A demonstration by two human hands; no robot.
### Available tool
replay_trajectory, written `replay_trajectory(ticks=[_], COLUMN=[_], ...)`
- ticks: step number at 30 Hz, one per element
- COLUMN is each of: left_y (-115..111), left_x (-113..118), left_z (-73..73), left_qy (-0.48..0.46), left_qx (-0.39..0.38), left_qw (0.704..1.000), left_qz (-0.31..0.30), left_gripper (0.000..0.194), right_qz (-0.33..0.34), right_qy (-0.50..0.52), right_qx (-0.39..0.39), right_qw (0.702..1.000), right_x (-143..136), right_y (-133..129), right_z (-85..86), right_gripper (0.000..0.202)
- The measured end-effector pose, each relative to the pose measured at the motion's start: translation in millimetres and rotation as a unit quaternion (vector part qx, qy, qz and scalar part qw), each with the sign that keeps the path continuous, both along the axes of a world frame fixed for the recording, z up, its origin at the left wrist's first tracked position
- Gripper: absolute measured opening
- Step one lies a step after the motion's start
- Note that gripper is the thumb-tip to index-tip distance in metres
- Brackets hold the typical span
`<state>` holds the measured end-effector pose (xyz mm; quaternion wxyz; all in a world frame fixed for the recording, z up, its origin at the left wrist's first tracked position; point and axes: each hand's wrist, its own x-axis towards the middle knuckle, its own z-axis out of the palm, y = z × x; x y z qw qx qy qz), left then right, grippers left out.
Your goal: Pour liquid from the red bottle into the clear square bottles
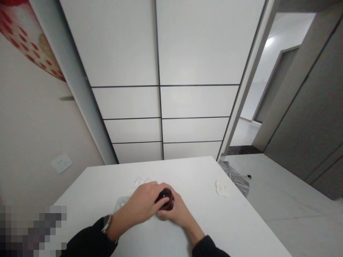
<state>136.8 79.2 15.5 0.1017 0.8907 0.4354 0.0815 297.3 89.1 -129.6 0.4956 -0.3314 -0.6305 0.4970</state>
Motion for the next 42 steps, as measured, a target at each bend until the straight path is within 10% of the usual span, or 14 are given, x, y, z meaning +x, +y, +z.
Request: replay_trajectory(ticks=[20,26,33,42], left_y=[3.8,54.9,136.0,182.6], left_x=[13.1,4.9,1.9,-5.0], left_z=[36.5,57.9,3.6,-63.8], left_qy=[0.108,0.026,0.074,0.111], left_qx=[0.007,0.004,-0.096,-0.149], left_qw=[0.991,0.999,0.992,0.970], left_qz=[0.081,0.046,-0.039,-0.156], left_gripper=[0.028,0.025,0.034,0.033], right_qz=[0.019,0.024,0.048,0.057], right_qy=[-0.003,-0.011,-0.017,-0.027], right_qx=[-0.006,-0.011,-0.030,-0.072], right_qw=[1.000,1.000,0.998,0.995], right_x=[3.5,6.1,7.9,9.2], right_y=[1.7,-0.9,0.5,0.3], right_z=[10.4,15.5,16.0,30.0], right_gripper=[0.075,0.071,0.078,0.069])
